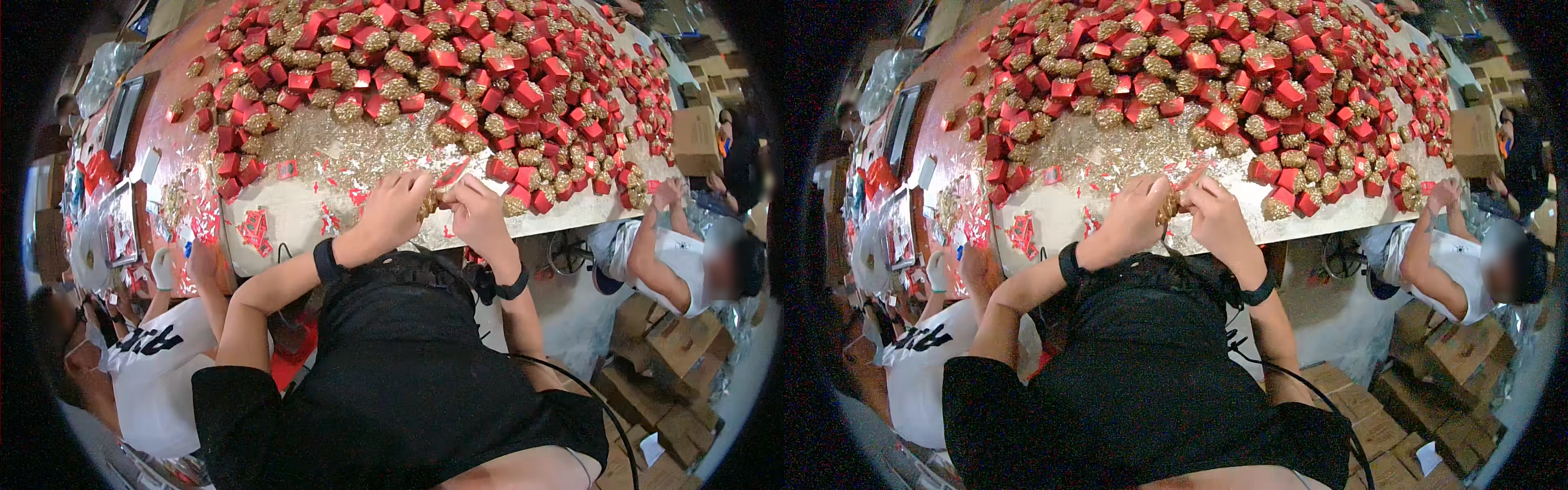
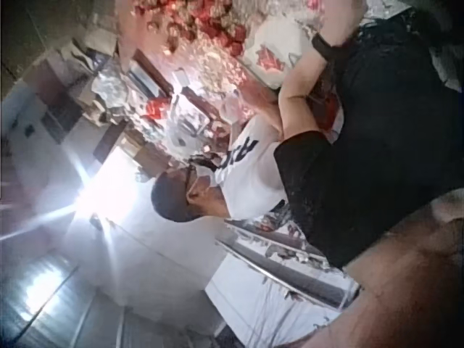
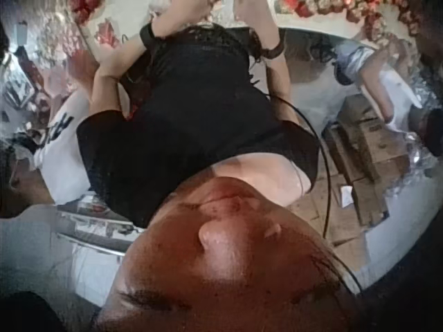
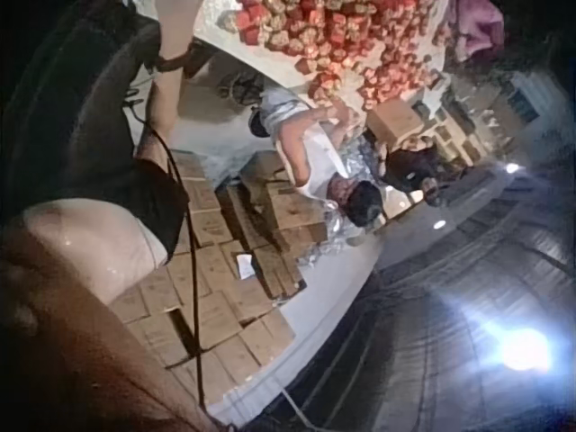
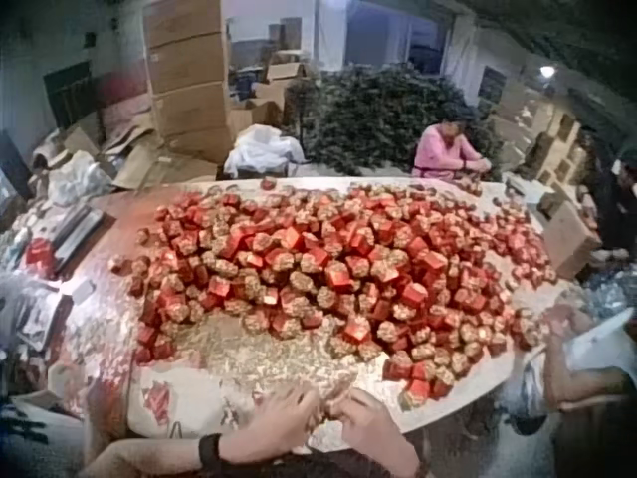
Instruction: Assembling or preparing large quantities of red and gold decorative items on a workbench.
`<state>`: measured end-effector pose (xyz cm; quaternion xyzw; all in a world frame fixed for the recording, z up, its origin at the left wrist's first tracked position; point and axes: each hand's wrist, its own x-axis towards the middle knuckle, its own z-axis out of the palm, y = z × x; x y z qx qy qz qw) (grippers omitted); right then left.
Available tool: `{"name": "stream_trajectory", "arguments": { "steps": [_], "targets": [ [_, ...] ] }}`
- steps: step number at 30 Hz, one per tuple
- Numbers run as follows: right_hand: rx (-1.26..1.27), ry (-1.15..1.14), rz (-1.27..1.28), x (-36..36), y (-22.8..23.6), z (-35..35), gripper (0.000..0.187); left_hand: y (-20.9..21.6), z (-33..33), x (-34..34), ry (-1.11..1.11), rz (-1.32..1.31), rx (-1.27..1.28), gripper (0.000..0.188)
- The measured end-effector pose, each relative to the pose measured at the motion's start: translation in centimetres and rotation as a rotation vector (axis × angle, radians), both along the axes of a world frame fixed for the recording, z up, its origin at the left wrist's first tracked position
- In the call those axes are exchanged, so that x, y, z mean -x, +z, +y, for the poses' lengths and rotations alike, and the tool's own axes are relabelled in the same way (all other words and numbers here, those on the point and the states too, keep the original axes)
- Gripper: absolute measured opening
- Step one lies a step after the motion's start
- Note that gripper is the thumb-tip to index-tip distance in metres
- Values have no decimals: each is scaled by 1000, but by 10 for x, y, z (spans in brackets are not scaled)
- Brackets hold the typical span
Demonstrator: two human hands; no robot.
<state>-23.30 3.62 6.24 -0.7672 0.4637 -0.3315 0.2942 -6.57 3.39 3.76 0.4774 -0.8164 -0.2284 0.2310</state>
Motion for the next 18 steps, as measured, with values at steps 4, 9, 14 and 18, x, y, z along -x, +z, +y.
{"name": "stream_trajectory", "arguments": {
  "steps": [4, 9, 14, 18],
  "targets": [
    [-109, -118, -169, 8, -15, 13, 14, 4, 7, 10, 39, 33, -186, 40],
    [-184, -255, -254, 15, -16, 26, 13, -10, 8, 23, 9, 19, -425, 41],
    [-355, -315, -332, 32, -37, 46, 13, -14, 18, 35, -126, -44, -280, 43],
    [-405, -431, -450, 39, -50, 57, 11, -16, 15, 54, -167, -85, -270, 42]
  ]
}}
